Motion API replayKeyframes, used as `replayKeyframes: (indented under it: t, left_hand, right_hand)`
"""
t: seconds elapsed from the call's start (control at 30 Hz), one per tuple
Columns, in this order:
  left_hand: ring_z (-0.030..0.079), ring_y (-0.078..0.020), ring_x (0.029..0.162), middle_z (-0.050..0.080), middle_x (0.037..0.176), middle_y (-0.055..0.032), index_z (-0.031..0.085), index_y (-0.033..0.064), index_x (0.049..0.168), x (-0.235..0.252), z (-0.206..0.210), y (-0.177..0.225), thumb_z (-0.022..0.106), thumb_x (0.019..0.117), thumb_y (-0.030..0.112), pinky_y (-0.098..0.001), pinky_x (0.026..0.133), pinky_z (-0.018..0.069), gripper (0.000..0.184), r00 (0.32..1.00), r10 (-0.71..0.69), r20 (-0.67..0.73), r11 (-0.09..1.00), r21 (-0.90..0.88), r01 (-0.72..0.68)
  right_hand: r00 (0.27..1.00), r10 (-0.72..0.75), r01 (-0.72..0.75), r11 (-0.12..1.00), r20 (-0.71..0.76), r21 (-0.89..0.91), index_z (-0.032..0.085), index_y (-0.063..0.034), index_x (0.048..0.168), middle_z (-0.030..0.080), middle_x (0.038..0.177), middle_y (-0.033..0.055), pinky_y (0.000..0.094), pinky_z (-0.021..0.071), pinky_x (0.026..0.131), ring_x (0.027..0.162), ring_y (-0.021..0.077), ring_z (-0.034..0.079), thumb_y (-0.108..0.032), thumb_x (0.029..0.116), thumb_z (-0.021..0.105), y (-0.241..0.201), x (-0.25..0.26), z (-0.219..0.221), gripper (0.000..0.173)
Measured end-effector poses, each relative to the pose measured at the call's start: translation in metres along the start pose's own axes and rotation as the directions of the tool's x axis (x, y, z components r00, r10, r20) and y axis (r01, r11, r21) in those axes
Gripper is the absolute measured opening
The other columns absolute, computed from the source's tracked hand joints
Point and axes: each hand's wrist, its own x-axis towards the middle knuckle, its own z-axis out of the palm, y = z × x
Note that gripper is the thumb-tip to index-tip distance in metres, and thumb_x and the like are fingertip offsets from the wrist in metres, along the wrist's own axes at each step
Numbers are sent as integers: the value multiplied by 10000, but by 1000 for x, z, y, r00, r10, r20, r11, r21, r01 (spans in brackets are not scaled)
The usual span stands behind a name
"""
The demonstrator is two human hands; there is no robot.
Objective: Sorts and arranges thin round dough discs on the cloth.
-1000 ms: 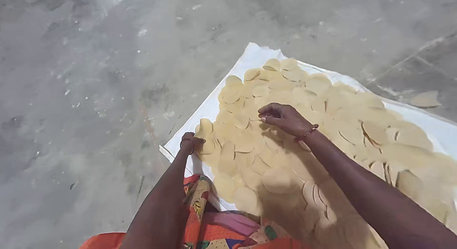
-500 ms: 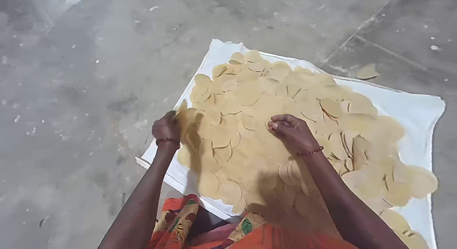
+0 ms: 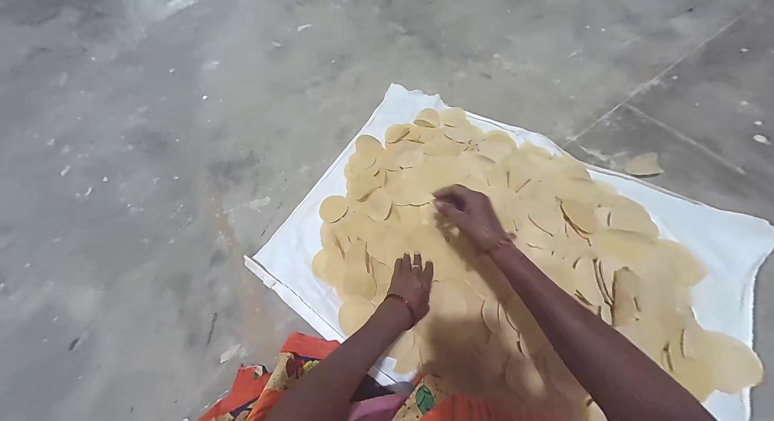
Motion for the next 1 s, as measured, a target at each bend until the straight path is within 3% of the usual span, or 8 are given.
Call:
replayKeyframes:
  t: [0.1, 0.2, 0.37, 0.47, 0.63, 0.7, 0.8, 1.0]
  left_hand:
    - [334, -367, 1509, 465, 1561, -181, 444, 59, 1541, -26, -10, -19, 552, 944, 79, -503, 1251, 240, 607, 966, -56, -253, 965, -263, -13]
    - [508, -362, 1383, 562, 1437, -240, 545, -20, 1428, -56, -8, -62, 522, 989, 52, -456, 1189, 378, 445, 813, -372, -448, 848, -521, 101]
    - [571, -358, 1291, 609, 1350, -242, 557, -51, 1376, -88, 8, -162, 587, 986, 68, -473, 1123, 427, 409, 560, -788, -255, 542, -718, 437]
    - [662, -314, 1093, 679, 1185, -223, 632, -45, 1262, -85, 11, -190, 602, 1008, 97, -465, 989, 510, 293, 459, -878, -138, 336, -859, 385]
    - [678, -338, 940, 683, 1074, -246, 641, -64, 1196, -43, -2, -198, 517, 1065, 434, -513, 871, 552, 529, 538, -835, -116, 241, -956, 167]
    - [635, -419, 1103, 642, 1202, -295, 588, -64, 1305, -20, -17, -195, 621, 985, 524, -590, 948, 509, 671, 575, -815, -79, 265, -932, 246]
    - [513, -465, 1302, 501, 1393, -334, 494, -72, 1367, 5, -40, -191, 764, 887, 392, -610, 1035, 460, 720, 510, -860, 16, 288, -811, 510]
    - [571, -449, 1249, 564, 1330, -318, 497, -77, 1347, 28, -50, -202, 797, 841, 250, -621, 988, 494, 673, 494, -869, 25, 350, -676, 649]
  right_hand:
    - [975, 86, -30, 964, 205, -264, 641, -2, 1292, 707, 1157, 207, 614, 521, 937, 1076, 381, 684, -433, 1004, 636, -26, 64, 46, 518]
    - [940, 261, -125, 863, 220, -490, 679, 43, 998, 688, 1015, 256, 633, 518, 806, 1002, 427, 678, -608, 929, 652, -37, 98, 88, 656]
    - [926, 335, -227, 863, 176, -451, 696, 38, 967, 687, 1059, 278, 675, 516, 812, 1026, 461, 667, -293, 848, 793, -34, 113, 116, 365]
    - [992, 65, -17, 913, 104, -407, 708, 18, 1074, 688, 1089, 284, 682, 498, 861, 1070, 477, 655, -199, 914, 712, -40, 117, 85, 270]
    - [785, -619, 513, 637, 14, -576, 658, 89, 994, 659, 1075, 314, 643, 514, 816, 1069, 524, 626, -17, 903, 640, -5, 97, 53, 141]
    - [749, -646, 596, 560, 146, -575, 651, 94, 998, 658, 1187, 312, 636, 511, 927, 1171, 507, 617, 5, 948, 566, 24, 77, 55, 133]
    - [701, -644, 690, 501, 308, -523, 641, 72, 960, 682, 1024, 271, 580, 533, 874, 1003, 446, 685, 23, 911, 589, 49, 44, 60, 86]
    - [828, -300, 551, 595, 475, -585, 622, -18, 1319, 537, 1470, 240, 553, 398, 1140, 1414, 392, 478, -46, 960, 593, 47, -4, 60, 361]
